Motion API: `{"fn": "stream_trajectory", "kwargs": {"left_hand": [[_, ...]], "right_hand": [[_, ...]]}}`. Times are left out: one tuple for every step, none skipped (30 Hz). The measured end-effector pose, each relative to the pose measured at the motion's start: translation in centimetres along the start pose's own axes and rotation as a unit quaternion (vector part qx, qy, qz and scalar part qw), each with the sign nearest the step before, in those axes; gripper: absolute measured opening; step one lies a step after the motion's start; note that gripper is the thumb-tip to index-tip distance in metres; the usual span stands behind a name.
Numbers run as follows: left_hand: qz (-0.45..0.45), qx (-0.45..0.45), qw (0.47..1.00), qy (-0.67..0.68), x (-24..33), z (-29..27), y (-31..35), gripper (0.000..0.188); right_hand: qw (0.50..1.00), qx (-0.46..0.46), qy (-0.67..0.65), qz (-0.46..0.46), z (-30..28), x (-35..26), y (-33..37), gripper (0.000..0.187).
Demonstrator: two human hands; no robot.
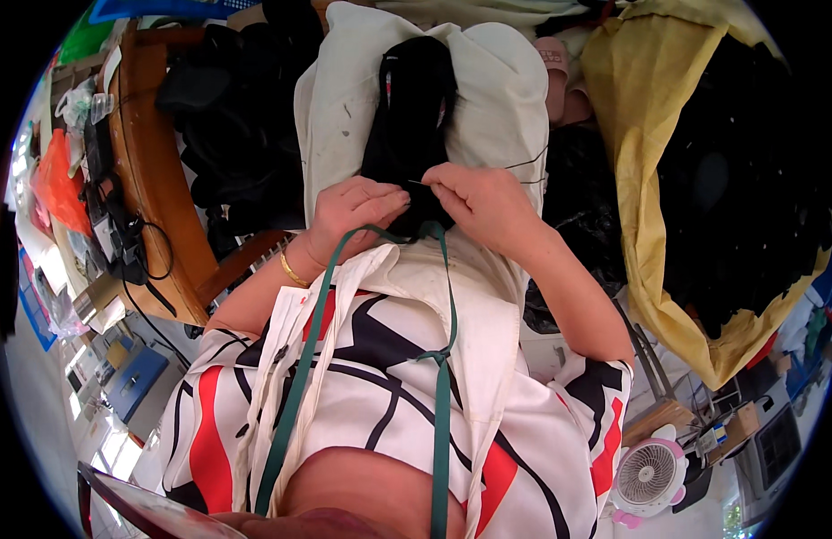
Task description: The person sits on the floor and selects a black shoe from a blue basket. They then use a needle and thread to sew the sole of the shoe, repeatedly pulling the thread through the material.
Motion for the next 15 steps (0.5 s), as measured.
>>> {"fn": "stream_trajectory", "kwargs": {"left_hand": [[0.001,0.003,1.0,0.001,-0.01,0.01,-0.01,0.032],[0.004,0.004,1.0,0.0,-0.11,0.06,0.02,0.032],[0.006,0.004,1.0,-0.001,-0.23,0.14,0.07,0.032],[0.009,0.005,1.0,-0.002,-0.3,0.19,0.11,0.032],[0.011,0.005,1.0,-0.002,-0.33,0.2,0.04,0.032],[0.013,0.006,1.0,-0.002,-0.34,0.18,-0.04,0.032],[0.014,0.007,1.0,-0.001,-0.35,0.18,-0.08,0.032],[0.014,0.007,1.0,0.0,-0.4,0.19,-0.07,0.032],[0.013,0.008,1.0,0.002,-0.45,0.18,-0.03,0.032],[0.012,0.009,1.0,0.003,-0.48,0.18,0.01,0.032],[0.01,0.01,1.0,0.004,-0.47,0.18,0.03,0.032],[0.008,0.012,1.0,0.005,-0.43,0.19,0.03,0.032],[0.006,0.014,1.0,0.006,-0.39,0.2,0.06,0.032],[0.003,0.015,1.0,0.012,-0.4,0.18,0.14,0.032],[-0.001,0.015,1.0,0.018,-0.48,0.19,0.23,0.032]], "right_hand": [[1.0,-0.001,0.003,0.0,-0.03,-0.06,-0.04,0.017],[1.0,-0.003,0.002,0.0,-0.07,-0.11,-0.08,0.017],[1.0,-0.005,0.001,0.0,-0.11,-0.14,-0.11,0.017],[1.0,-0.006,0.0,0.0,-0.11,-0.15,-0.12,0.017],[1.0,-0.007,-0.001,0.001,-0.1,-0.05,-0.12,0.018],[1.0,-0.009,-0.001,0.002,-0.04,0.11,-0.07,0.018],[1.0,-0.01,-0.001,0.002,0.0,0.2,-0.04,0.018],[1.0,-0.014,0.0,0.006,-0.05,0.14,-0.07,0.018],[1.0,-0.017,0.001,0.009,-0.13,0.02,-0.09,0.018],[1.0,-0.021,0.002,0.012,-0.15,-0.05,-0.12,0.018],[1.0,-0.023,-0.005,0.02,-0.1,-0.03,-0.15,0.018],[0.999,-0.026,-0.013,0.027,-0.02,-0.02,-0.2,0.017],[0.999,-0.029,-0.02,0.035,0.07,-0.02,-0.26,0.017],[0.998,-0.025,-0.043,0.039,0.3,0.06,-0.34,0.016],[0.997,-0.021,-0.065,0.043,0.67,0.28,-0.46,0.015]]}}
Point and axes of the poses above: each hand's wrist, its own y-axis away from the middle knuckle, its own z-axis out of the palm, x = y × z, the point moved 2 cm from there along -y, towards the middle knuckle, and after that the axes turned 5 degrees about -y, right-handed, at the moved point
